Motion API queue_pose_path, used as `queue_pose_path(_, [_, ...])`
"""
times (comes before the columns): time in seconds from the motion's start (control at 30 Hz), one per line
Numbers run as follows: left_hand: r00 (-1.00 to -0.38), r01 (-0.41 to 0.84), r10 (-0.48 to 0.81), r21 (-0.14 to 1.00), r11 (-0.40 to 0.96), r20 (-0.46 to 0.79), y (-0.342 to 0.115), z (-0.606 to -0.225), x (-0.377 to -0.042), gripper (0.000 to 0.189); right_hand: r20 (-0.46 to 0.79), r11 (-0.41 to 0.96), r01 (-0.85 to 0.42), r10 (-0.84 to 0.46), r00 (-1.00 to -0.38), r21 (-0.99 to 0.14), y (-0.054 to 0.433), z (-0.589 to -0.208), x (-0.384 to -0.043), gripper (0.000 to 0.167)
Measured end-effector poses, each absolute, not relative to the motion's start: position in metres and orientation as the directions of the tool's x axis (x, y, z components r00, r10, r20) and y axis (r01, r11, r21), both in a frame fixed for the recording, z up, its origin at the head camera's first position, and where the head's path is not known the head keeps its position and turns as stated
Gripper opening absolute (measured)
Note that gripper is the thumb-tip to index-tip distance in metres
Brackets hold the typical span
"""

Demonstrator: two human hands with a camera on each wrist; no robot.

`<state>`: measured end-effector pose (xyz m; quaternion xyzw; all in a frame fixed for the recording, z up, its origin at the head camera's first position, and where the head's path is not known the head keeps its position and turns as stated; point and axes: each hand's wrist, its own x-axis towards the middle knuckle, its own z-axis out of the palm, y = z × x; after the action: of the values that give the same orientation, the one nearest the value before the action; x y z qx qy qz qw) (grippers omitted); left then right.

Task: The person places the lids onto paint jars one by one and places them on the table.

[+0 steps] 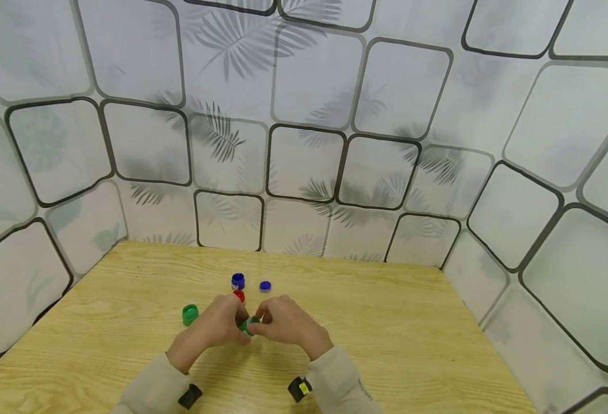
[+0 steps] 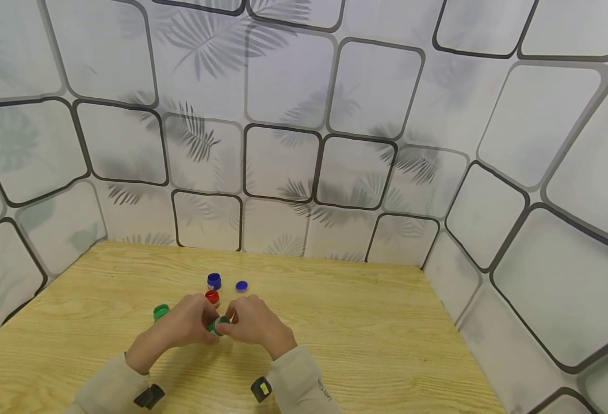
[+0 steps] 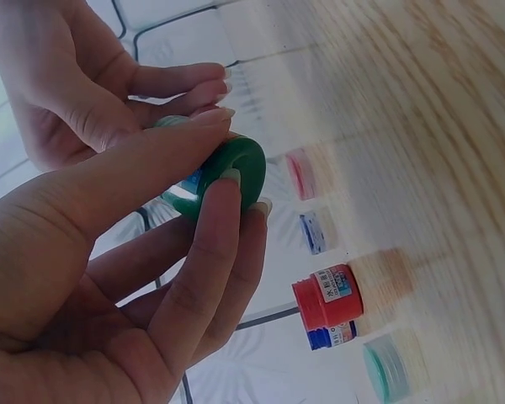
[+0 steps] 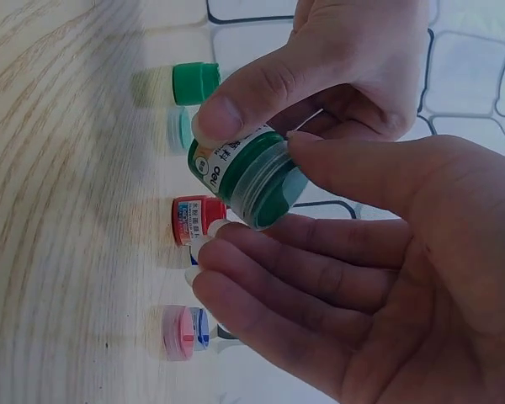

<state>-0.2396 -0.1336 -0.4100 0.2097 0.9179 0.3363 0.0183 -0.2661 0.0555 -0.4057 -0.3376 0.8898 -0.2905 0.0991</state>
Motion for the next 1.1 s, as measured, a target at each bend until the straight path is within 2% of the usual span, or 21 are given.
queue_pose_path(0.17, [-0.920, 0.351, 0.382, 0.627, 0.695, 0.091, -0.1329, -0.4088, -0.2382, 0.016, 0.020, 0.596, -0.512, -0.639, -0.769, -0.619, 0.0554, -0.4084, -0.2661, 0.033])
queue_pose_path(0.33, [-0.926, 0.333, 0.369, 0.626, 0.705, 0.076, -0.1321, -0.4092, -0.2374, 0.018, 0.007, 0.623, -0.513, -0.632, -0.775, -0.590, 0.0553, -0.4092, -0.2657, 0.042])
queue_pose_path(0.5, [-0.928, 0.330, 0.366, 0.623, 0.709, 0.075, -0.1313, -0.4097, -0.2378, 0.018, -0.004, 0.650, -0.530, -0.634, -0.773, -0.544, 0.0574, -0.4050, -0.2654, 0.036])
queue_pose_path(0.7, [-0.928, 0.333, 0.364, 0.622, 0.709, 0.082, -0.1311, -0.4091, -0.2382, 0.017, 0.028, 0.604, -0.609, -0.697, -0.716, -0.514, 0.0590, -0.4003, -0.2657, 0.030])
queue_pose_path(1.1, [-0.929, 0.335, 0.358, 0.611, 0.717, 0.090, -0.1310, -0.4074, -0.2368, 0.018, 0.089, 0.538, -0.645, -0.727, -0.681, -0.543, 0.0579, -0.3995, -0.2665, 0.024])
